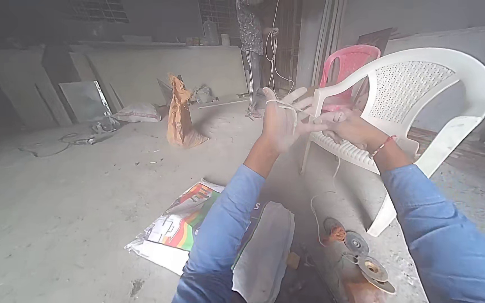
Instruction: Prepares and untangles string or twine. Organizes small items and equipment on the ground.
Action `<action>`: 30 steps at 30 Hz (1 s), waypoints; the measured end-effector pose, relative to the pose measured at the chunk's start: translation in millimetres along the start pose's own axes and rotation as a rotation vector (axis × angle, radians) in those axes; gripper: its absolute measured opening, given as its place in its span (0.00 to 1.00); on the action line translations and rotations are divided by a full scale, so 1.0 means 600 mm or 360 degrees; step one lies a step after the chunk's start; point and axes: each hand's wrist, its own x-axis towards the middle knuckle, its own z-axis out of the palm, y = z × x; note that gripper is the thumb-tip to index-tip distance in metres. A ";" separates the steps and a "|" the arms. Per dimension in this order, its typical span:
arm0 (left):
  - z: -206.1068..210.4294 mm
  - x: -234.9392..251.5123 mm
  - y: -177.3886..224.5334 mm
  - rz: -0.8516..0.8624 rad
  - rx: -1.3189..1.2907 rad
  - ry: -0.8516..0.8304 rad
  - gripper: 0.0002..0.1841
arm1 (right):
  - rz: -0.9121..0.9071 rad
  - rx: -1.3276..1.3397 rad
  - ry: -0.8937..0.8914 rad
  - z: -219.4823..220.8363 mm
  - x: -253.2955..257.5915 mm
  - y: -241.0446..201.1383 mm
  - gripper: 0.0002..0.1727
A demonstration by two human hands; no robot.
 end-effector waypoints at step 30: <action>-0.055 0.006 0.002 0.1432 0.2170 0.0205 0.60 | -0.0413 -0.0035 -0.0207 -0.005 -0.030 -0.098 0.16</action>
